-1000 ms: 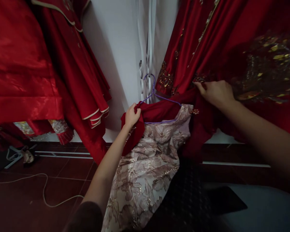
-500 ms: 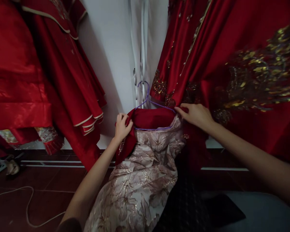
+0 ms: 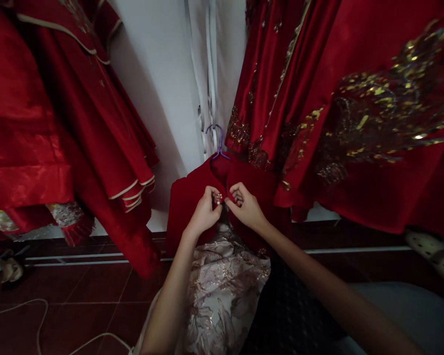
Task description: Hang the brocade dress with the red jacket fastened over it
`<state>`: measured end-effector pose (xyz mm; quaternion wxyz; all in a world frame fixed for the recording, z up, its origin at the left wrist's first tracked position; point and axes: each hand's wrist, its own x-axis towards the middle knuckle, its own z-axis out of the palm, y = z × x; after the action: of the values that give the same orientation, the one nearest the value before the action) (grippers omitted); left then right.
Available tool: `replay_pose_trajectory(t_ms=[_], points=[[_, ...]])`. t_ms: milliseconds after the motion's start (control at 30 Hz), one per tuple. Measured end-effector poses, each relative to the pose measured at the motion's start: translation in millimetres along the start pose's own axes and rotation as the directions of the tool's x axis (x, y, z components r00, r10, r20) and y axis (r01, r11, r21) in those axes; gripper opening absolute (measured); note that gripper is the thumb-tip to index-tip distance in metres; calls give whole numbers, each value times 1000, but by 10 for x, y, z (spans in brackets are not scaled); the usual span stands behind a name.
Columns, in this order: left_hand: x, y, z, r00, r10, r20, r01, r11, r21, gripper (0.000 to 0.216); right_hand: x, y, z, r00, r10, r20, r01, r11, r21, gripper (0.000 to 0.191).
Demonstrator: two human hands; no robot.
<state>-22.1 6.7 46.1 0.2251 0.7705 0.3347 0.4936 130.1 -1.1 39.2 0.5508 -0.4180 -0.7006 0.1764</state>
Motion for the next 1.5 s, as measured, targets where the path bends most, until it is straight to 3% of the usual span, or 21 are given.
replay_pose_trajectory(t_ms=[100, 200, 333, 433, 533, 767, 1000, 1200, 1500], points=[[36, 81, 94, 992, -5, -123, -14, 988, -153, 29, -45, -47, -6, 999, 54, 9, -54, 975, 215, 22], [22, 109, 217, 961, -90, -263, 11, 957, -288, 27, -79, -55, 35, 991, 132, 10, -127, 932, 338, 22], [-125, 6, 399, 878, -245, -411, 54, 904, -424, 29, -111, 45, 68, 984, 177, 7, -168, 917, 362, 25], [-202, -67, 457, 857, -244, -454, 61, 923, -380, 22, -138, 142, 47, 985, 137, 103, -163, 935, 314, 28], [-214, -81, 433, 880, -196, -433, 86, 962, -260, 12, -155, 187, 4, 980, 81, 184, -131, 952, 278, 30], [-244, -152, 368, 926, -167, -340, 96, 972, -215, 13, -114, 117, -46, 979, 70, 190, -118, 959, 256, 24], [-318, 20, 177, 982, -36, -183, 51, 995, 81, 17, -148, -4, -40, 998, -17, 56, 11, 994, 107, 22], [-317, 81, 149, 984, -4, -181, 29, 990, 136, 11, -169, -35, -25, 999, -32, -35, 37, 992, 124, 22], [-328, 14, 155, 986, -29, -164, 51, 990, 133, 9, -184, 9, -3, 999, 27, -30, -19, 976, 218, 27]])
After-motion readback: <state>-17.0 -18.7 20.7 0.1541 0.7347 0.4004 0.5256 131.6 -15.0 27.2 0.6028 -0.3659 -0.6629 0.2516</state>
